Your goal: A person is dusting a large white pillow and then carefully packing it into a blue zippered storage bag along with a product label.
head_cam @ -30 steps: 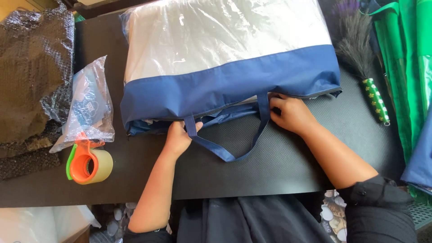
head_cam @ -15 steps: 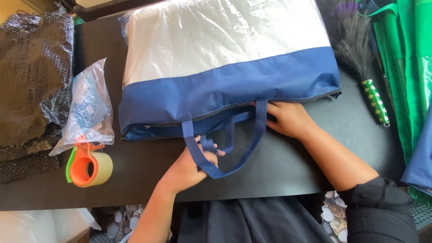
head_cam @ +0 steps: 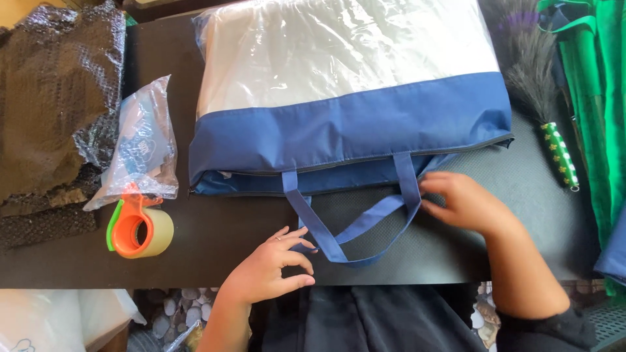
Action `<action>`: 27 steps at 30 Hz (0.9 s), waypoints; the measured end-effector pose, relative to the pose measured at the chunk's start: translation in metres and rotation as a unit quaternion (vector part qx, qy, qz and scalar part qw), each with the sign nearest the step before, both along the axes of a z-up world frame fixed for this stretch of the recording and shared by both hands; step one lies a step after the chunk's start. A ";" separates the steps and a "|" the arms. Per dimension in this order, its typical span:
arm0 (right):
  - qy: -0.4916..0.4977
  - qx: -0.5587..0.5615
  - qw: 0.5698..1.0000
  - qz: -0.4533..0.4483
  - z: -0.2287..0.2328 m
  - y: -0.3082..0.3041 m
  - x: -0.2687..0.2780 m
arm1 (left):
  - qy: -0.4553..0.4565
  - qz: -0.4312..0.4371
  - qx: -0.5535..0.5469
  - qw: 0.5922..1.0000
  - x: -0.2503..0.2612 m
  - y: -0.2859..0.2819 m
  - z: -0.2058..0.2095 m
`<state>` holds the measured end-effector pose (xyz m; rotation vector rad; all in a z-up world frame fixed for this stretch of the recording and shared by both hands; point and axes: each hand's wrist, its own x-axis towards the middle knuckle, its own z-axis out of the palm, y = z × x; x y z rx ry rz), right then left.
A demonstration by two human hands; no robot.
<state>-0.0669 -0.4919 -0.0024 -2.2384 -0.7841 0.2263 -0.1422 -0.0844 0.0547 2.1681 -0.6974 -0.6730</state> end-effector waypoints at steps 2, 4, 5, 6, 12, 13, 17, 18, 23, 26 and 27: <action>-0.017 -0.074 0.996 -0.056 -0.007 0.002 -0.019 | 0.019 0.004 0.002 1.000 -0.001 0.003 -0.004; -0.009 -0.090 0.994 -0.063 -0.012 0.008 -0.031 | 0.033 -0.017 -0.005 0.999 -0.001 0.006 -0.002; -0.004 -0.104 0.992 -0.068 -0.014 0.012 -0.036 | 0.044 -0.037 -0.011 0.998 0.000 0.009 0.000; -0.005 -0.104 0.992 -0.070 -0.015 0.008 -0.035 | 0.042 -0.038 -0.011 0.998 0.001 0.011 0.003; -0.052 -0.071 0.989 -0.118 -0.019 -0.024 -0.011 | 0.011 -0.001 -0.080 0.997 -0.002 0.037 0.013; -0.103 -0.121 0.975 -0.156 -0.022 -0.027 -0.002 | -0.002 0.066 -0.075 0.995 -0.003 0.041 0.017; -0.036 -0.263 0.946 -0.188 -0.024 -0.025 0.021 | -0.117 0.194 -0.062 0.972 -0.009 0.069 0.011; -0.041 -0.261 0.949 -0.173 -0.030 -0.025 0.022 | -0.119 0.208 -0.059 0.969 -0.011 0.074 0.013; -0.058 -0.462 0.832 -0.303 -0.023 -0.019 0.013 | -0.241 0.364 -0.001 0.900 -0.016 0.105 0.014; -0.263 -0.453 0.790 -0.320 -0.079 -0.063 0.002 | -0.313 0.437 0.043 0.842 -0.013 0.132 0.017; -0.267 -0.451 0.792 -0.312 -0.106 -0.083 0.002 | -0.312 0.445 0.045 0.838 -0.005 0.151 0.006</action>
